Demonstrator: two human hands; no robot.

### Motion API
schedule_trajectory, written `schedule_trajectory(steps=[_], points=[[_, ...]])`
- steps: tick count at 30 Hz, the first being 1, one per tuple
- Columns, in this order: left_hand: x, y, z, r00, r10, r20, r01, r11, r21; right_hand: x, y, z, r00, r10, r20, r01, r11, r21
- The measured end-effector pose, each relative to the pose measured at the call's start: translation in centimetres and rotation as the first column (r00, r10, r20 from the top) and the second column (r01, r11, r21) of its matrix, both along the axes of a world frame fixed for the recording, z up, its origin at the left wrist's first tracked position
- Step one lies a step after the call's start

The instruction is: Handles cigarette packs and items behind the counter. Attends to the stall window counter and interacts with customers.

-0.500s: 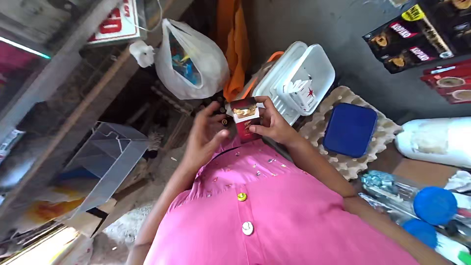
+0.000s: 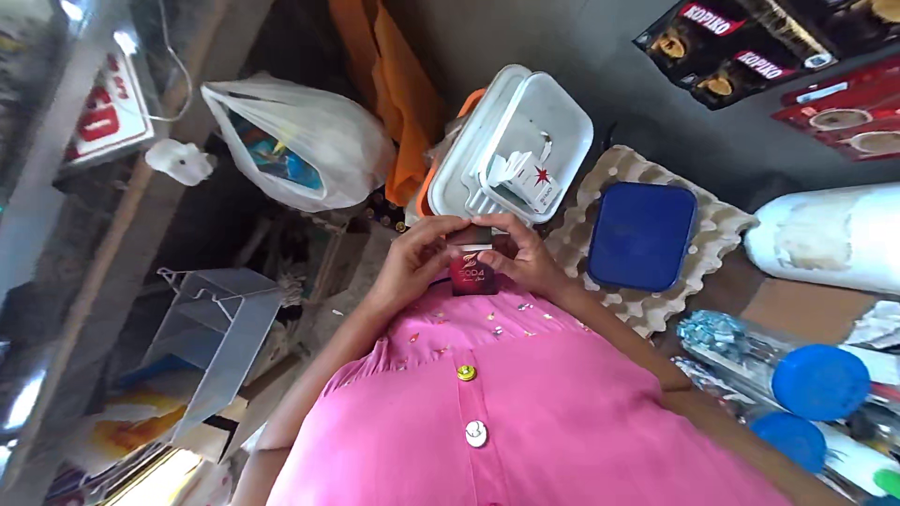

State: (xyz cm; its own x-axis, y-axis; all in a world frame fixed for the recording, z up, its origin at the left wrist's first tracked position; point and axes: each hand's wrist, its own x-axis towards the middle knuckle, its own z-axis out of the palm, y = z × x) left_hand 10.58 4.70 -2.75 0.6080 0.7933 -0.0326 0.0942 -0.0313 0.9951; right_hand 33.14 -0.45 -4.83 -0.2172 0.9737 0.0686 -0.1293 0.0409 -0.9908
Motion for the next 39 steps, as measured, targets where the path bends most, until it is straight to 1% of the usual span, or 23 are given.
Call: schedule_trajectory(steps=[3, 5, 7, 9, 11, 12, 13, 14, 15, 16, 17, 19, 20, 22, 24, 26, 28, 30, 32, 34, 35, 37, 39], points=[[0.5, 0.6, 0.2, 0.988, -0.126, -0.085, 0.133, 0.989, 0.072, 0.6, -0.6, -1.2, 0.998, -0.062, -0.01, 0.062, 0.998, -0.019], [1.0, 0.9, 0.5, 0.982, -0.142, -0.123, 0.161, 0.974, 0.162, 1.6, -0.3, -1.0, 0.991, -0.135, -0.003, 0.135, 0.99, -0.038], [1.2, 1.6, 0.8, 0.989, -0.098, -0.113, 0.121, 0.969, 0.214, 3.7, 1.2, 0.0, 0.953, -0.291, 0.087, 0.296, 0.954, -0.042], [1.1, 2.2, 0.8, 0.996, -0.002, -0.089, 0.018, 0.983, 0.183, 6.2, 3.6, 0.3, 0.86, -0.483, 0.165, 0.498, 0.865, -0.065], [0.9, 2.7, 0.6, 0.992, 0.102, -0.074, -0.09, 0.985, 0.147, 8.7, 6.3, -0.7, 0.782, -0.589, 0.204, 0.612, 0.787, -0.076], [0.8, 2.9, 0.4, 0.989, 0.131, -0.063, -0.122, 0.983, 0.136, 9.7, 7.5, -1.3, 0.766, -0.591, 0.252, 0.627, 0.773, -0.094], [0.6, 2.9, 0.3, 0.988, 0.147, -0.056, -0.139, 0.982, 0.127, 10.6, 8.3, -1.9, 0.757, -0.552, 0.35, 0.62, 0.775, -0.119], [0.5, 2.9, 0.2, 0.987, 0.151, -0.054, -0.144, 0.982, 0.12, 11.3, 8.7, -2.3, 0.734, -0.477, 0.483, 0.6, 0.789, -0.133], [0.5, 2.9, 0.2, 0.987, 0.153, -0.053, -0.146, 0.982, 0.117, 11.8, 8.9, -2.4, 0.691, -0.4, 0.602, 0.574, 0.81, -0.121], [0.4, 2.8, 0.1, 0.986, 0.158, -0.052, -0.151, 0.982, 0.114, 11.9, 8.8, -2.2, 0.639, -0.349, 0.686, 0.545, 0.834, -0.083], [0.4, 2.7, 0.1, 0.985, 0.164, -0.05, -0.158, 0.981, 0.112, 11.8, 8.5, -2.0, 0.605, -0.305, 0.735, 0.504, 0.862, -0.057], [0.2, 2.4, 0.0, 0.984, 0.174, -0.048, -0.168, 0.98, 0.111, 10.9, 7.4, -2.0, 0.584, -0.183, 0.791, 0.398, 0.914, -0.081], [0.1, 2.4, 0.0, 0.983, 0.175, -0.049, -0.169, 0.979, 0.109, 10.3, 6.9, -2.2, 0.55, -0.109, 0.828, 0.335, 0.937, -0.099], [0.0, 2.4, -0.1, 0.983, 0.176, -0.05, -0.17, 0.979, 0.11, 9.1, 6.1, -2.7, 0.419, -0.009, 0.908, 0.248, 0.963, -0.104], [-0.1, 2.4, -0.2, 0.985, 0.168, -0.049, -0.162, 0.981, 0.111, 8.5, 5.8, -3.3, 0.34, -0.022, 0.94, 0.231, 0.971, -0.061], [0.2, 2.4, -0.1, 0.986, 0.156, -0.055, -0.15, 0.984, 0.102, 8.5, 5.7, -2.8, 0.313, -0.109, 0.944, 0.229, 0.973, 0.037], [0.7, 2.4, 0.3, 0.986, 0.141, -0.089, -0.137, 0.99, 0.042, 8.4, 5.5, -0.7, 0.337, -0.197, 0.921, 0.184, 0.973, 0.141], [1.6, 2.7, 0.5, 0.984, 0.125, -0.125, -0.131, 0.99, -0.045, 7.7, 5.2, 1.8, 0.417, -0.232, 0.879, 0.063, 0.972, 0.227], [2.5, 3.2, 0.6, 0.984, 0.09, -0.153, -0.107, 0.988, -0.107, 6.2, 5.0, 3.3, 0.5, -0.248, 0.83, -0.097, 0.936, 0.338], [3.1, 3.4, 1.1, 0.993, 0.053, -0.108, -0.071, 0.984, -0.166, 4.1, 4.7, 3.4, 0.596, -0.253, 0.763, -0.191, 0.877, 0.44], [3.1, 3.4, 1.3, 0.997, 0.045, -0.065, -0.056, 0.983, -0.176, 3.2, 4.6, 3.2, 0.654, -0.236, 0.718, -0.204, 0.859, 0.469], [2.3, 3.1, 1.3, 0.999, 0.05, -0.021, -0.052, 0.987, -0.152, 2.1, 4.2, 2.9, 0.762, -0.174, 0.624, -0.164, 0.88, 0.445], [1.1, 2.3, 1.1, 0.996, 0.087, -0.005, -0.087, 0.985, -0.149, 1.2, 3.7, 2.8, 0.805, -0.193, 0.562, -0.054, 0.918, 0.392]])
